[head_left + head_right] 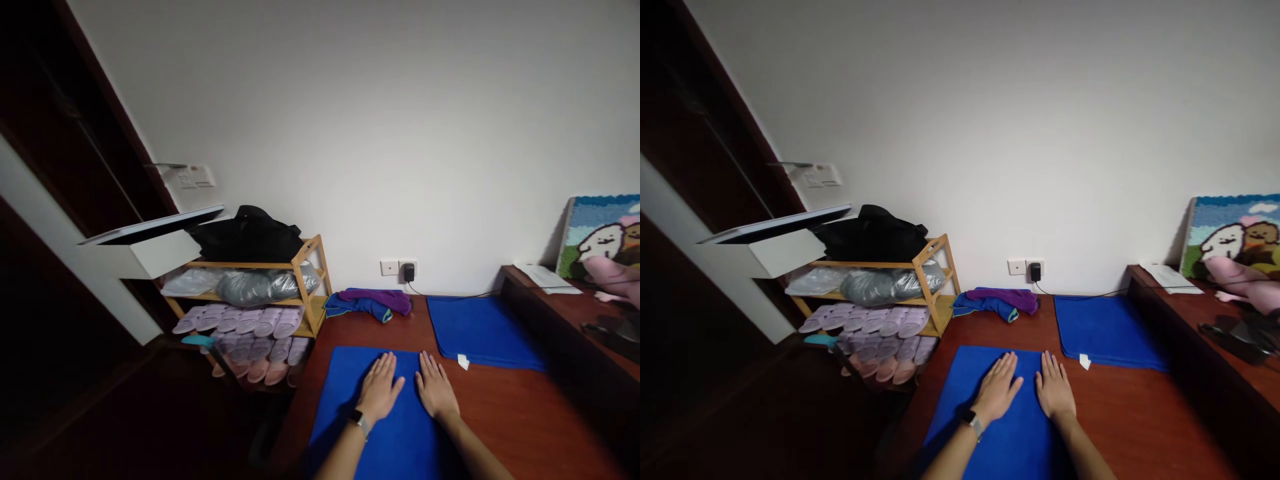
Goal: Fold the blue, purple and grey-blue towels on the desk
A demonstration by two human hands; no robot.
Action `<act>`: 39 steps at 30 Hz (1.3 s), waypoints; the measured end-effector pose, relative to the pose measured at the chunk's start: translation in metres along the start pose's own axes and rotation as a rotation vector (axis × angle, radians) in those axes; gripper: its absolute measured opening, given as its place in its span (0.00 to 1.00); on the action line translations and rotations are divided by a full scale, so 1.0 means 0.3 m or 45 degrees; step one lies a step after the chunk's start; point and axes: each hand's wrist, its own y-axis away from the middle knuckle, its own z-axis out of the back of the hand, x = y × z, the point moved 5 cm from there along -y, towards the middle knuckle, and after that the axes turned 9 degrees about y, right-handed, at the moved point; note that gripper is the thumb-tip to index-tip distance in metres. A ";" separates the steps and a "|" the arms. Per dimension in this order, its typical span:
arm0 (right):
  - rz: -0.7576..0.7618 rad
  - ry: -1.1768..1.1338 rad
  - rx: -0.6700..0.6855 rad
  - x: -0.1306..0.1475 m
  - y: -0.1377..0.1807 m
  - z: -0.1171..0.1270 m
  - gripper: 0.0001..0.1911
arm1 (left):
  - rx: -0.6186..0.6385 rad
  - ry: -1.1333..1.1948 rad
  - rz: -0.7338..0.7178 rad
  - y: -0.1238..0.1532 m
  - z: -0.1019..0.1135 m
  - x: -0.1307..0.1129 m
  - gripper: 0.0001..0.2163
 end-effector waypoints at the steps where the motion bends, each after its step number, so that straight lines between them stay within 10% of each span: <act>1: 0.001 0.002 0.000 0.000 0.000 -0.002 0.36 | 0.029 0.013 -0.003 -0.006 -0.027 -0.022 0.31; 16: -0.012 0.006 0.021 -0.006 0.004 0.006 0.36 | -0.057 -0.228 0.388 0.281 0.168 0.421 0.33; 21: -0.006 0.016 0.000 -0.008 0.003 -0.002 0.36 | -0.134 -0.197 0.267 0.242 0.159 0.287 0.31; 28: -0.001 0.022 -0.018 -0.015 -0.007 -0.023 0.36 | 0.054 -0.044 -0.004 0.127 -0.048 -0.066 0.30; 39: -0.010 0.016 0.001 -0.017 -0.004 -0.025 0.36 | -0.094 -0.195 0.303 0.410 0.098 0.250 0.31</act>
